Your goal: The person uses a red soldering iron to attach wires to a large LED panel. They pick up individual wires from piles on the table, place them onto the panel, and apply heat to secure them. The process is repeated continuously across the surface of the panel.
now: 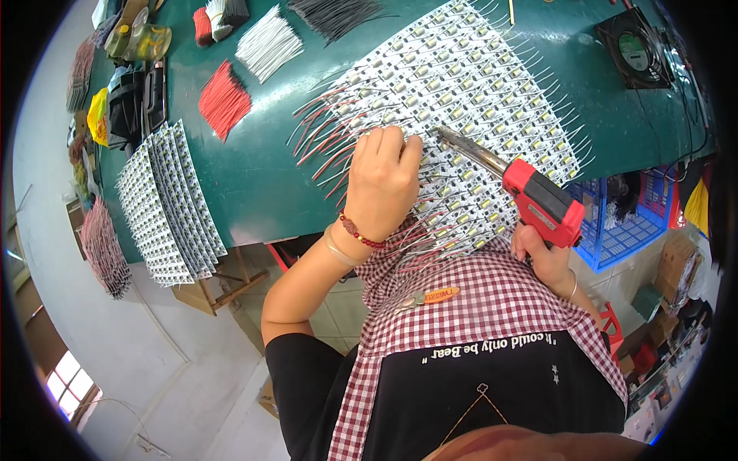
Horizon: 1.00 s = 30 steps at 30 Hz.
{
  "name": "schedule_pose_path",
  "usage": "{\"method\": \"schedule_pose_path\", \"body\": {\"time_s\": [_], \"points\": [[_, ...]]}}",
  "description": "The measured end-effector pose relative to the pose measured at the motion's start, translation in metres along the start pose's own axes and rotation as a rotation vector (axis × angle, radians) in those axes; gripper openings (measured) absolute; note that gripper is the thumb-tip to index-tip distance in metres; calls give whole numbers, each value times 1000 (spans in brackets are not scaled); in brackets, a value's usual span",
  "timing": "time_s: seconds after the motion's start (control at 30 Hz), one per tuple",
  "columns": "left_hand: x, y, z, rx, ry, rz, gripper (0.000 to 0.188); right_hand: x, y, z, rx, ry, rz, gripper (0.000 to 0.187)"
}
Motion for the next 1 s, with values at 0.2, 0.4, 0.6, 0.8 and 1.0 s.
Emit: {"method": "schedule_pose_path", "body": {"time_s": [0.2, 0.4, 0.6, 0.8, 1.0], "points": [[-1, 1, 0, -10, 18, 24, 19, 1, 2, 0, -18, -16, -2, 31], [-1, 1, 0, -15, 19, 20, 19, 2, -3, 2, -31, -19, -17, 32], [0, 0, 1, -44, 26, 31, 19, 1, 1, 1, -58, -12, 6, 32], [1, 1, 2, -23, 17, 24, 19, 0, 3, -1, -26, -13, -19, 20], [1, 1, 1, -41, 25, 26, 19, -3, 8, -2, 4, -48, -33, 33]]}}
Point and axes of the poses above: each hand's wrist, its own x-axis towards the middle knuckle, its own z-axis out of the palm, y = z × x, the point moved 8 cm from there along x, towards the middle knuckle, and after that the axes turned 1 degree about y, right-handed, at the moved point
